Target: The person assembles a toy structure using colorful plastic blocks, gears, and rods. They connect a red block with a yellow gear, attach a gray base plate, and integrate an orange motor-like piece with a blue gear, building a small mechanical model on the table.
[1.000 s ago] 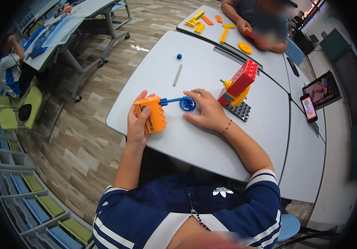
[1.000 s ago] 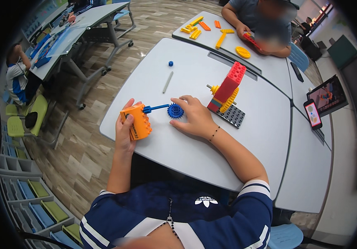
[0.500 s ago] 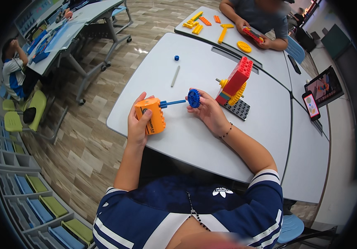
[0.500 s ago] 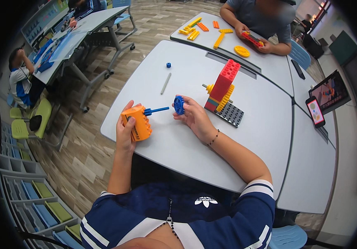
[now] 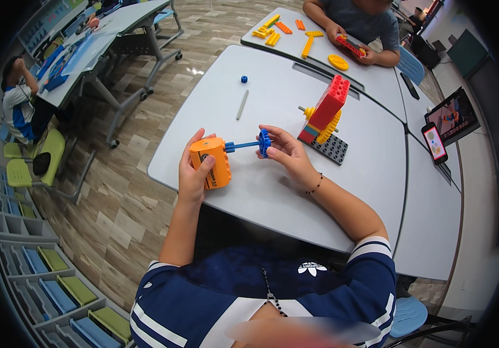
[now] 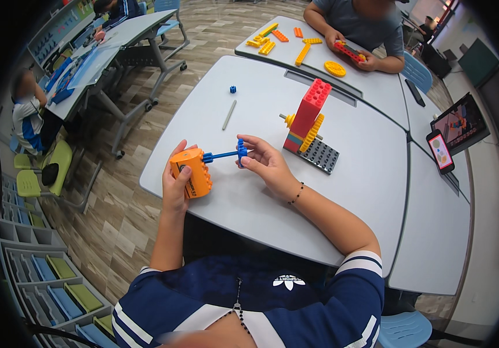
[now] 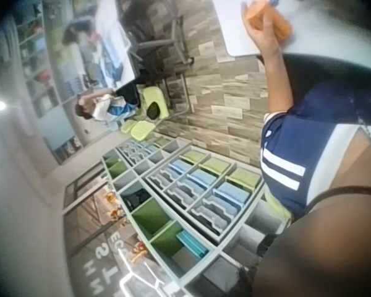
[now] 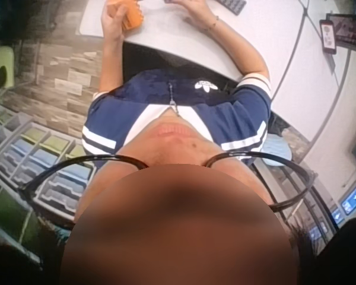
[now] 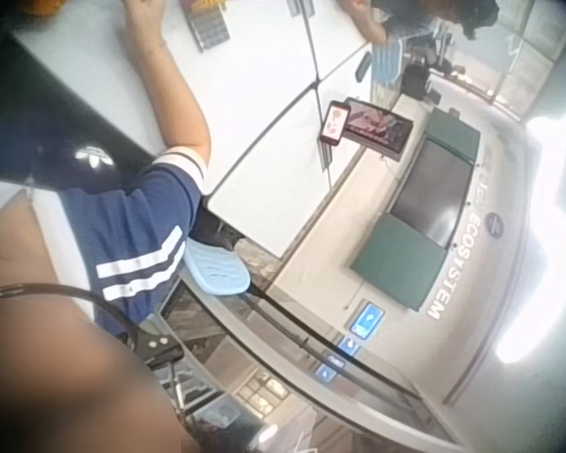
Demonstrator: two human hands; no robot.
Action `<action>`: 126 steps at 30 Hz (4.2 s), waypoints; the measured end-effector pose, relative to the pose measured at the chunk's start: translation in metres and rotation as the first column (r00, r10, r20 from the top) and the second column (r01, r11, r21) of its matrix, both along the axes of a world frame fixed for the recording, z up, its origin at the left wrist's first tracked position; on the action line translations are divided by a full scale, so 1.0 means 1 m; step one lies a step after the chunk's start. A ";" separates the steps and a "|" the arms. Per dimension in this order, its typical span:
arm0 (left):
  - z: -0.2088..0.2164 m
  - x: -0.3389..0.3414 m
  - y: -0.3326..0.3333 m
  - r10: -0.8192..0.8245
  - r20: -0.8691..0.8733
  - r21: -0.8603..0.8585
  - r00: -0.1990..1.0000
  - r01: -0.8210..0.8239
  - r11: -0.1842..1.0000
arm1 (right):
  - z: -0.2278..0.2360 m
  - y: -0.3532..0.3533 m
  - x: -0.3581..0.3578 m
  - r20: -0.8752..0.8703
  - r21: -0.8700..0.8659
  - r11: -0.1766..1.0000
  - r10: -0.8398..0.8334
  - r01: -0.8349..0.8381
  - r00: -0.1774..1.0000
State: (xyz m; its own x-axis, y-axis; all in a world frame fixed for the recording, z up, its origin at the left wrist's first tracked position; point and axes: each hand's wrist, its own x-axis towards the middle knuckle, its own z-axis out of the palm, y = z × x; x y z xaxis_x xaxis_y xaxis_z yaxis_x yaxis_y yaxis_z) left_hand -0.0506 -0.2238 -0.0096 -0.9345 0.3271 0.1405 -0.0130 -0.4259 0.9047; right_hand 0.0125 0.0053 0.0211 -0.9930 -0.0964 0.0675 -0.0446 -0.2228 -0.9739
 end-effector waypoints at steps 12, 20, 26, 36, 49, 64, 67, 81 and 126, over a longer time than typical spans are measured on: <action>0.004 0.002 -0.002 -0.068 -0.034 -0.054 0.997 0.066 0.996 | 0.005 0.010 -0.002 0.179 0.068 0.997 -0.040 0.028 0.983; 0.006 0.003 -0.001 -0.046 -0.060 -0.084 0.997 0.041 0.996 | 0.009 0.014 -0.003 0.247 0.056 0.998 -0.009 -0.005 0.969; 0.008 0.003 -0.002 -0.067 -0.008 -0.104 0.998 0.066 0.992 | 0.007 0.020 -0.001 0.163 0.085 0.995 0.027 -0.042 0.986; 0.009 0.004 0.000 -0.060 -0.015 -0.141 0.998 0.057 0.988 | 0.002 0.020 -0.002 0.095 0.146 0.989 0.019 -0.033 0.995; 0.007 0.009 0.005 -0.209 -0.160 -0.185 0.965 0.179 0.966 | 0.006 0.008 0.006 0.168 0.094 0.988 0.105 -0.122 0.980; 0.005 0.014 0.010 -0.275 -0.097 -0.253 0.957 0.244 0.936 | 0.007 0.001 0.013 0.121 0.171 0.984 0.031 -0.052 0.992; 0.002 0.014 0.010 -0.301 -0.021 -0.268 0.953 0.285 0.921 | 0.009 0.001 0.013 0.192 0.107 0.994 0.009 -0.030 0.981; 0.015 0.024 0.027 -0.345 0.024 -0.124 0.938 0.345 0.930 | 0.014 0.015 0.034 0.207 -0.027 1.000 0.002 0.003 0.978; 0.029 -0.137 0.071 -0.384 -0.247 -0.901 0.890 -0.064 0.430 | -0.004 0.021 0.074 0.052 0.208 0.975 -0.090 0.078 0.995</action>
